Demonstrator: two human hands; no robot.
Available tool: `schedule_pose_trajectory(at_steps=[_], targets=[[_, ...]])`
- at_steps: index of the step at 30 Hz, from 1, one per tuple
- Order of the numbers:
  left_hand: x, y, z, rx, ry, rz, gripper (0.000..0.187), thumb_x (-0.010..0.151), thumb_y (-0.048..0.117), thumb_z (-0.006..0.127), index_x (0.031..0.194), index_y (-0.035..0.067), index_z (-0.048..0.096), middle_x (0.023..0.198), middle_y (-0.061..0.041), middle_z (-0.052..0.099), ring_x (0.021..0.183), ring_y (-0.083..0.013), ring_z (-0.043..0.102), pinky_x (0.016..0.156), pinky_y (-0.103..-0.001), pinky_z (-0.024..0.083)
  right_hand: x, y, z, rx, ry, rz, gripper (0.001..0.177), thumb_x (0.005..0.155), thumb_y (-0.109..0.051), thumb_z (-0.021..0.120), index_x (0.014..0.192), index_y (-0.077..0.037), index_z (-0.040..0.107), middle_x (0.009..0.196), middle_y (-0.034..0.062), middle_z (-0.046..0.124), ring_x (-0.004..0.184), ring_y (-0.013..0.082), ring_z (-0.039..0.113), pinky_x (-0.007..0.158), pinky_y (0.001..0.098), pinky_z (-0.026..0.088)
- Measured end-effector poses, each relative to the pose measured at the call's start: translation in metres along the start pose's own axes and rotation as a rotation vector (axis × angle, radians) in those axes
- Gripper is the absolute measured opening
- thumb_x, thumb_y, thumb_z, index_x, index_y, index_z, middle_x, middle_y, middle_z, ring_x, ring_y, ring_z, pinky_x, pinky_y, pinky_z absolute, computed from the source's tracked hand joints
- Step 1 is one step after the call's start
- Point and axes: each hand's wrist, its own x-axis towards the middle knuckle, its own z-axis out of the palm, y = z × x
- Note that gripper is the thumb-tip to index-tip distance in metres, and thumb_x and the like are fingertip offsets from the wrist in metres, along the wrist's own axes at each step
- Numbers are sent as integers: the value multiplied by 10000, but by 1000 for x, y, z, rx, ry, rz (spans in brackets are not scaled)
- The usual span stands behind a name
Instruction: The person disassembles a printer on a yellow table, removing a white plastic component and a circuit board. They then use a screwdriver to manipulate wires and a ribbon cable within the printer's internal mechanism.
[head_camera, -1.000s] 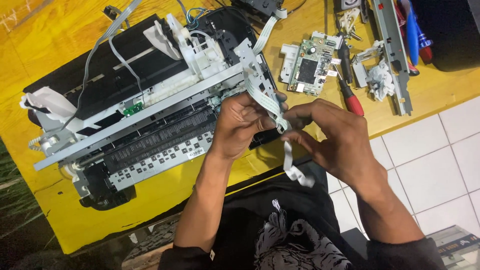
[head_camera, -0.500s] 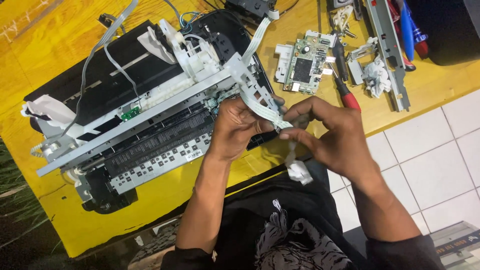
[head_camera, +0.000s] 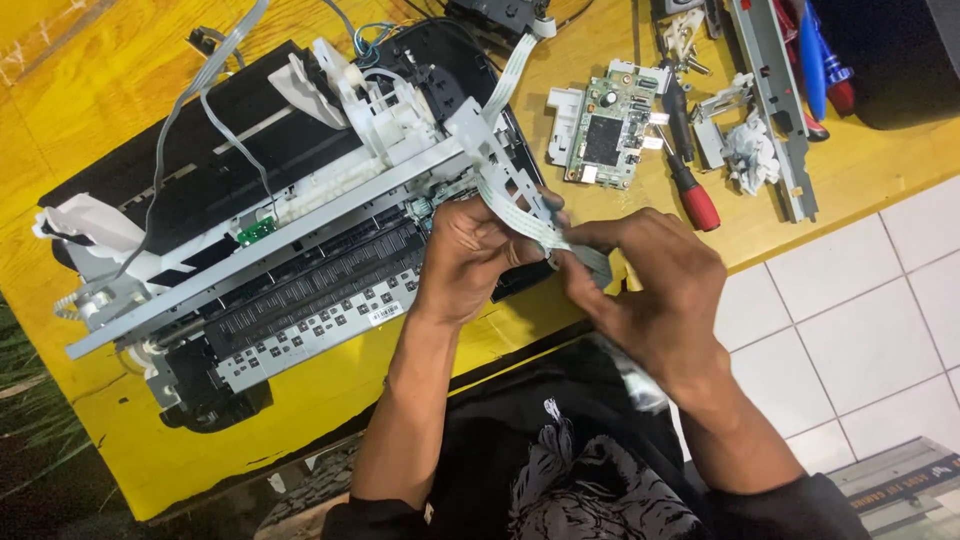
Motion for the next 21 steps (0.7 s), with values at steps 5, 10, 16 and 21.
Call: schedule_pose_trajectory(at_steps=[5,10,16,21], targets=[[0,3,3,34,29,1,332,869,-2,811,1188,39,729,1209,-120,748,1155,-216,726,1066,-367,615,-1,5,3,-222,25,-193,157,944,-8,852,947,-14,695,842,87,684,700,215,585,589,355,410],[2,2,4,69,21,16,320,867,32,826,1173,47,734,1193,-101,754,1143,-196,726,1056,-360,616,3,8,-4,-246,-6,-299,177,970,11,850,1065,-37,709,906,81,695,729,211,592,588,348,430],[2,1,8,83,55,24,400,807,-107,815,1177,18,730,1157,-125,761,1095,-209,748,1042,-359,635,6,9,-4,-133,-69,-268,219,909,141,822,911,30,633,839,121,665,697,221,592,603,345,523],[3,4,7,136,32,-14,420,804,-156,793,1185,5,722,1169,-124,757,1113,-218,744,1061,-335,625,-1,5,3,-218,9,-232,232,900,156,781,942,28,592,856,138,643,691,239,563,595,366,487]])
